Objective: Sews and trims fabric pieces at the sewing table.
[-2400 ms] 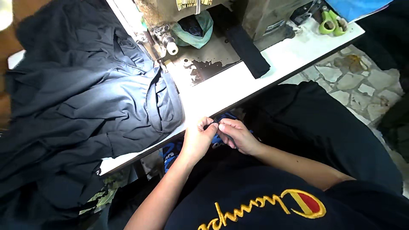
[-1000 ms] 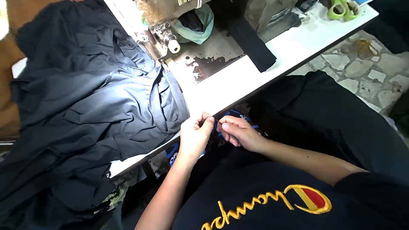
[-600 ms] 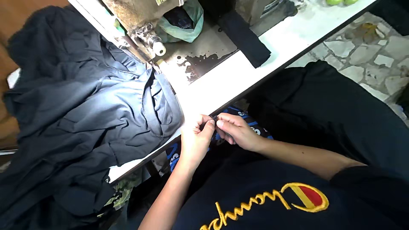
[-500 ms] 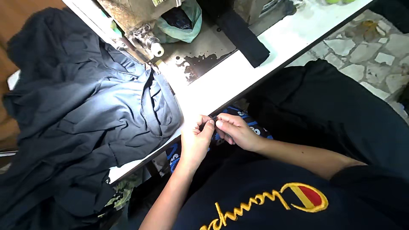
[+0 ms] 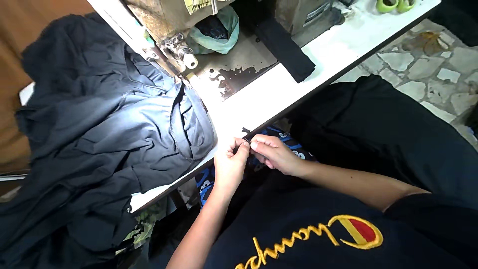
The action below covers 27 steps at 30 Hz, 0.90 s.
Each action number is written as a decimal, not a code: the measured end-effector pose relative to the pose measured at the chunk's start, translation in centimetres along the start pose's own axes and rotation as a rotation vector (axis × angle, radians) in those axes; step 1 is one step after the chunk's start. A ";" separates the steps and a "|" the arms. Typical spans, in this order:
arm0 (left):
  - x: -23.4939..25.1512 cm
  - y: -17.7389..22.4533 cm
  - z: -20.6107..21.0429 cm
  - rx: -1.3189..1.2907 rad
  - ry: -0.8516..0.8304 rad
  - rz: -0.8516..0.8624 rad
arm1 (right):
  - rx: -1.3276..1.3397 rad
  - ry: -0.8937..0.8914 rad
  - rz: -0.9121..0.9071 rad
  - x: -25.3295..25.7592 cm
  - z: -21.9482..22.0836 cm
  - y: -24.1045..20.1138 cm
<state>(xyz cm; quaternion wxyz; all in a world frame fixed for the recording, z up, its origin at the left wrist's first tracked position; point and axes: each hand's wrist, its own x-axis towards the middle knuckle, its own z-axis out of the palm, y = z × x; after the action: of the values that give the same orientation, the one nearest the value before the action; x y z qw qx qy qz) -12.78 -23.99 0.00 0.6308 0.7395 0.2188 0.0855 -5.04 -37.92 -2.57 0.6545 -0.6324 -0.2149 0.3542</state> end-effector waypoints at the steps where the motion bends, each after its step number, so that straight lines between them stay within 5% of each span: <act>1: 0.0 0.5 -0.3 -0.019 0.009 -0.007 | -0.106 0.039 -0.108 0.2 -0.3 -0.2; 3: 0.0 1.7 -1.4 -0.096 0.038 -0.013 | -0.377 0.135 -0.376 1.1 -1.1 -0.3; 6: 0.2 3.3 -3.2 -0.341 0.108 0.028 | -0.630 -0.034 -0.489 1.4 -1.8 -0.1; 11: 0.9 6.2 -4.4 -0.557 0.162 0.132 | -0.259 -0.042 -0.501 2.3 1.2 -1.4; 16: 2.2 7.0 -4.4 -0.562 0.220 0.151 | 0.146 -0.039 -0.203 3.5 5.1 -3.3; 20: 2.2 5.2 -7.6 -0.281 0.159 0.159 | -0.039 -0.075 -0.179 3.4 4.5 -3.7; 24: 3.7 4.6 -10.7 -0.060 0.045 0.214 | -0.370 -0.179 -0.382 5.1 3.3 -3.9; 27: 7.0 4.1 -12.5 0.549 0.082 0.294 | -0.629 -0.200 -0.531 7.9 2.8 -4.2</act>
<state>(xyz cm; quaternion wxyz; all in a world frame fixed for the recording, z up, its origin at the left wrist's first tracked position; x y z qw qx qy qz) -10.70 -10.24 5.33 0.3791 0.9019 0.1498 0.1431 -1.02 -30.00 0.53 0.4740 -0.6866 -0.5306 0.1498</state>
